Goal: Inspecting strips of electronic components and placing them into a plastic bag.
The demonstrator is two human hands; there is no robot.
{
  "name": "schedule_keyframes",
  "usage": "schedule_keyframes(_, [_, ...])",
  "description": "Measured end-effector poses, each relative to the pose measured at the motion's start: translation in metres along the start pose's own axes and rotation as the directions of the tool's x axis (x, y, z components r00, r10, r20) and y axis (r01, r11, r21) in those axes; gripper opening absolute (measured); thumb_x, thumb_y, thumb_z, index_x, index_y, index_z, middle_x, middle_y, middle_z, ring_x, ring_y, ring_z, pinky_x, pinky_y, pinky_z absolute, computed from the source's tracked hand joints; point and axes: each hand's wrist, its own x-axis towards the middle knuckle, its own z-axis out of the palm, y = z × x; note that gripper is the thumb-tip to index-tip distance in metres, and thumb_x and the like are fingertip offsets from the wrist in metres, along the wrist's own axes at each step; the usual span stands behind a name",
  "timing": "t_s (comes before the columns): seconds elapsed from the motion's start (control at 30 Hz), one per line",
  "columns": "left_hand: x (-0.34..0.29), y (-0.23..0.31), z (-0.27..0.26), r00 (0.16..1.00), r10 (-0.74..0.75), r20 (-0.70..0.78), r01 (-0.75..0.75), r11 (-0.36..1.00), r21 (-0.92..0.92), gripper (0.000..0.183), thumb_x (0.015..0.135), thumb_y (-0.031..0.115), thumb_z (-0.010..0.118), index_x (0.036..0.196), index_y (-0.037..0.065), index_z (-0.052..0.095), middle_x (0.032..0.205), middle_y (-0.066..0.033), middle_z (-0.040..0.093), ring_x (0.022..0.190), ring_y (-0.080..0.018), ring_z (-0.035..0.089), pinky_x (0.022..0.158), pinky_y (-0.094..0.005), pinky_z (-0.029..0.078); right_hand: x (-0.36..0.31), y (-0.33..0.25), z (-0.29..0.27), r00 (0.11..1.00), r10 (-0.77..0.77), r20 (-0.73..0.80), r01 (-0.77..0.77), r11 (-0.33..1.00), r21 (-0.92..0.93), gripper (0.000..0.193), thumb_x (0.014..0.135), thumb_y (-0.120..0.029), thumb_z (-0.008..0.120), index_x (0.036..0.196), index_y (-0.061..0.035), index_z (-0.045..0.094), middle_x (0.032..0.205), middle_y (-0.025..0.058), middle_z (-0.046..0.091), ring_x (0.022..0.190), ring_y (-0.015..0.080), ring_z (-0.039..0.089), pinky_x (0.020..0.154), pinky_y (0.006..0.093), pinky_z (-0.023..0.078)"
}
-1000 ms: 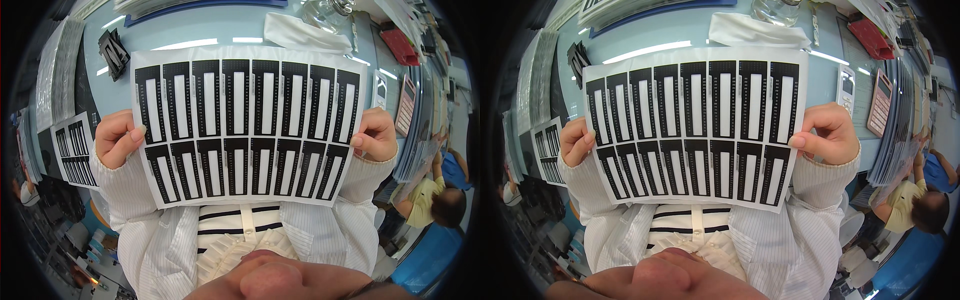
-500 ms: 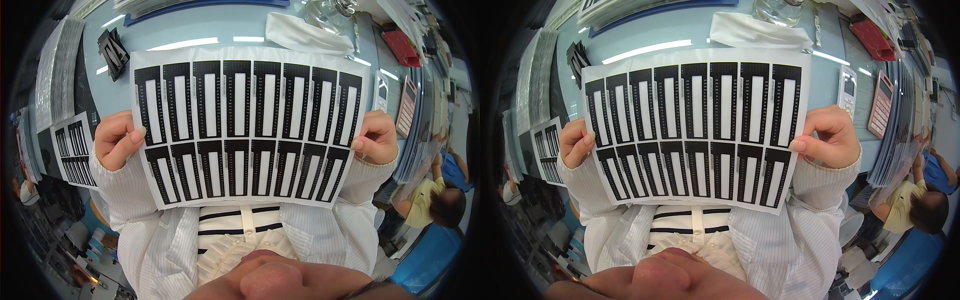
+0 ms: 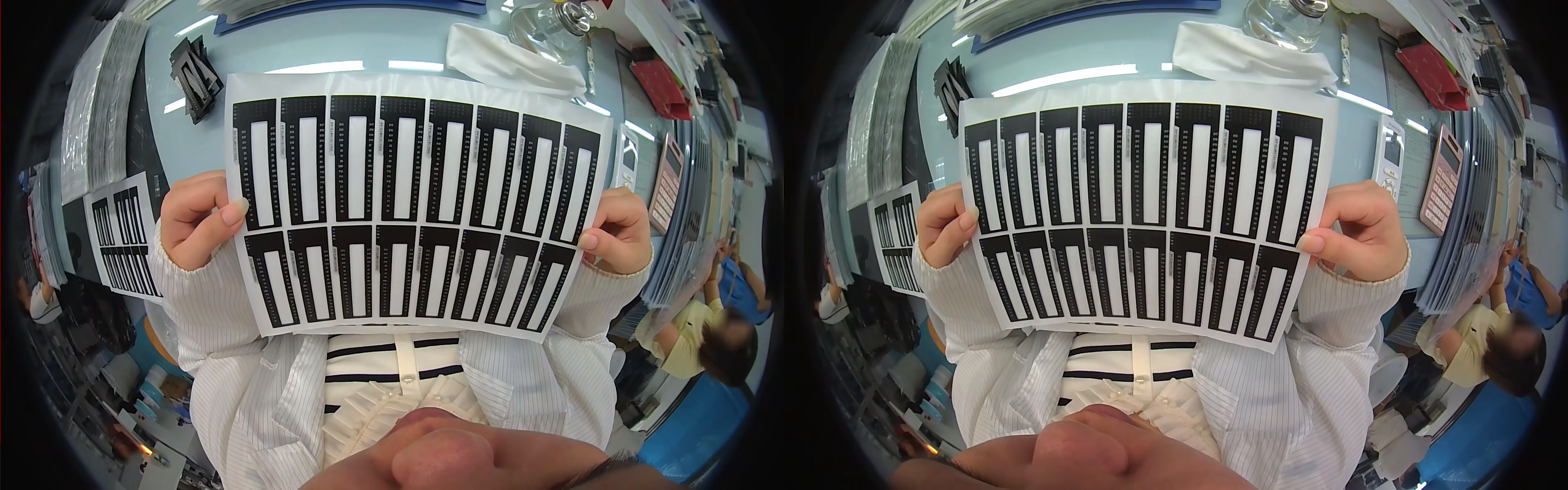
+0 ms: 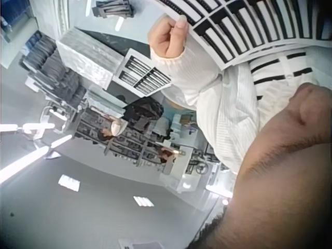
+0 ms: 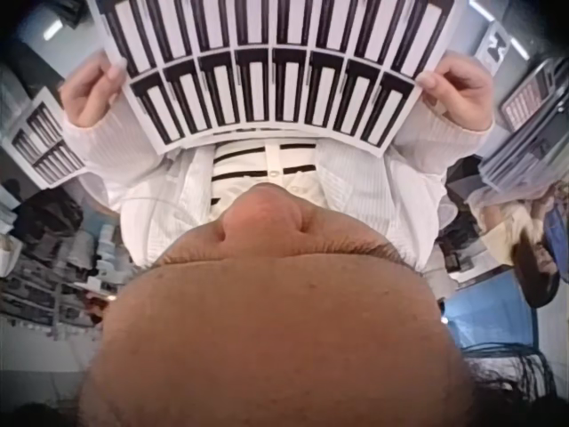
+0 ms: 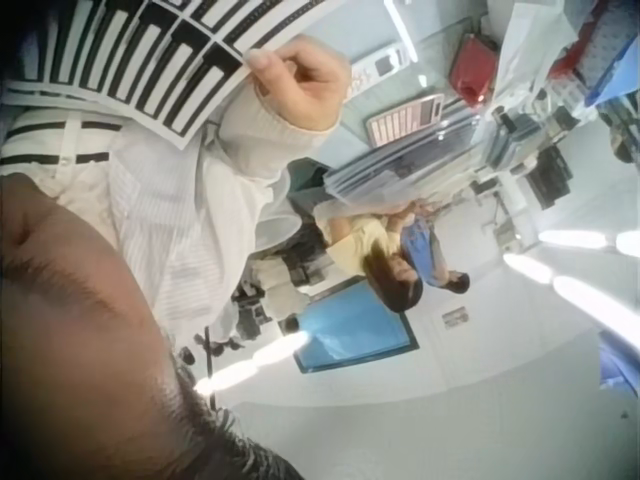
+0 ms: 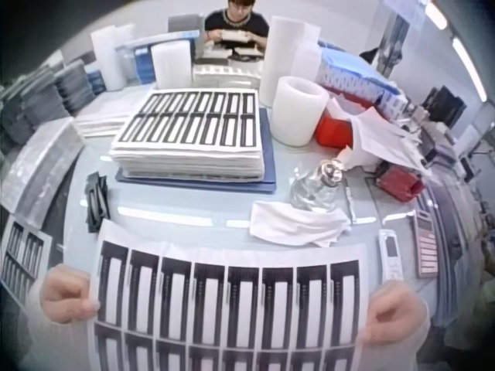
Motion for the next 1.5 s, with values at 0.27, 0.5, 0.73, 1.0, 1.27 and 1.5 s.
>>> schedule_keyframes(0.27, [-0.008,-0.002,-0.005,1.000,-0.011,-0.001,0.011,1.000,-0.012,0.025,0.076,0.013,0.055,0.058,-0.001,0.046,0.057,-0.0059,0.050,0.051,-0.0125,0.041,0.049,-0.0255,0.031,0.002,0.003,0.004,0.998,0.063,0.028,-0.065,0.996,0.068,0.016,0.076,-0.006,0.064,0.062,0.0009,0.058,0.057,0.0060,0.058,0.044,0.0089,0.051,0.042,0.0201,0.035])
schedule_keyframes(0.5, [-0.003,-0.001,-0.004,1.000,-0.008,0.006,0.008,1.000,-0.007,0.025,0.076,0.012,0.054,0.058,-0.001,0.046,0.057,-0.0057,0.048,0.051,-0.0121,0.041,0.049,-0.0253,0.030,-0.001,-0.001,-0.002,0.999,0.037,0.020,-0.038,0.998,0.056,0.018,0.077,-0.006,0.063,0.062,0.0009,0.057,0.057,0.0059,0.058,0.041,0.0082,0.050,0.040,0.0197,0.035])
schedule_keyframes(0.73, [-0.001,0.000,-0.002,1.000,-0.008,0.017,0.009,0.999,-0.031,0.024,0.078,0.011,0.054,0.058,-0.002,0.047,0.057,-0.0058,0.049,0.050,-0.0118,0.041,0.049,-0.0253,0.031,-0.003,0.001,0.003,0.995,0.069,-0.065,-0.062,0.993,0.098,0.025,0.080,-0.015,0.062,0.061,0.0013,0.056,0.053,0.0071,0.056,0.036,0.0087,0.046,0.036,0.0209,0.031])
schedule_keyframes(1.0, [-0.001,-0.004,-0.003,0.999,-0.002,0.038,0.004,0.998,-0.067,0.025,0.082,0.011,0.053,0.061,-0.001,0.048,0.057,-0.0049,0.050,0.049,-0.0107,0.041,0.048,-0.0242,0.031,-0.005,0.004,0.001,0.994,0.094,-0.060,-0.075,0.964,0.254,0.018,0.080,-0.008,0.062,0.066,0.0024,0.057,0.060,0.0090,0.059,0.039,0.0082,0.048,0.038,0.0200,0.035])
schedule_keyframes(1.27, [-0.001,-0.004,-0.003,0.999,0.004,0.043,-0.001,0.997,-0.078,0.025,0.083,0.010,0.052,0.060,-0.001,0.049,0.058,-0.0052,0.051,0.049,-0.0110,0.041,0.048,-0.0247,0.032,-0.007,0.009,0.003,0.989,0.112,-0.096,-0.081,0.955,0.284,0.021,0.080,-0.012,0.060,0.065,0.0026,0.057,0.059,0.0117,0.059,0.036,0.0082,0.044,0.034,0.0205,0.029])
schedule_keyframes(1.5, [0.000,-0.002,-0.002,0.997,-0.022,0.074,0.030,0.994,-0.102,0.025,0.084,0.009,0.050,0.062,-0.001,0.049,0.058,-0.0050,0.051,0.050,-0.0105,0.043,0.049,-0.0243,0.033,-0.013,0.014,-0.002,0.988,0.123,-0.094,-0.088,0.947,0.310,0.021,0.081,-0.014,0.061,0.069,0.0034,0.059,0.063,0.0122,0.061,0.038,0.0078,0.046,0.034,0.0198,0.030])
